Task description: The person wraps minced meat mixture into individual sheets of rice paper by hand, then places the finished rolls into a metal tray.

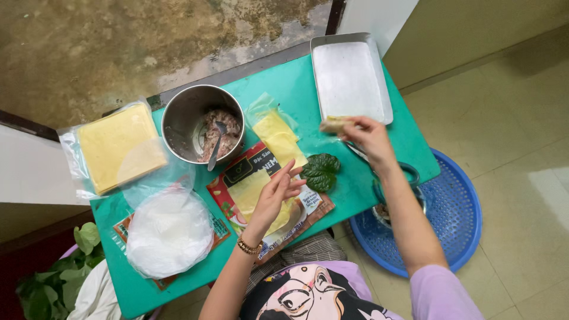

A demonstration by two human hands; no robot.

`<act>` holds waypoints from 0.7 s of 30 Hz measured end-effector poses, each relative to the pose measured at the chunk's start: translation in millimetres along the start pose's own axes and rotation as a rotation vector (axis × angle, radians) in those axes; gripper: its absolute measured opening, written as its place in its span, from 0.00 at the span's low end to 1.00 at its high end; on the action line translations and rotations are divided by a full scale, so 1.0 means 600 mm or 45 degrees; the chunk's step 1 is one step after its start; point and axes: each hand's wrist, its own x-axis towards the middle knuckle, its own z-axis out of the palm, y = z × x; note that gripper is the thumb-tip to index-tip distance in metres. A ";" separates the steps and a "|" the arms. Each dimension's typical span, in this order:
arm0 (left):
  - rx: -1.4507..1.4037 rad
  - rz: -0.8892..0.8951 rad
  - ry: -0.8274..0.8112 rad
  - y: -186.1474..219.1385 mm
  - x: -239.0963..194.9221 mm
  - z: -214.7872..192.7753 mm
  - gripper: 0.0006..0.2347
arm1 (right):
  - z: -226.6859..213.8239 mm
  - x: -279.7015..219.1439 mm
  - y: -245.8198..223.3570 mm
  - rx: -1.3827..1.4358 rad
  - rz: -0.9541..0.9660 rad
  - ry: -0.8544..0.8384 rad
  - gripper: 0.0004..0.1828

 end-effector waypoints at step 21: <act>0.878 -0.050 0.781 -0.025 -0.160 -0.162 0.12 | -0.036 0.136 0.039 -1.051 -0.444 0.156 0.09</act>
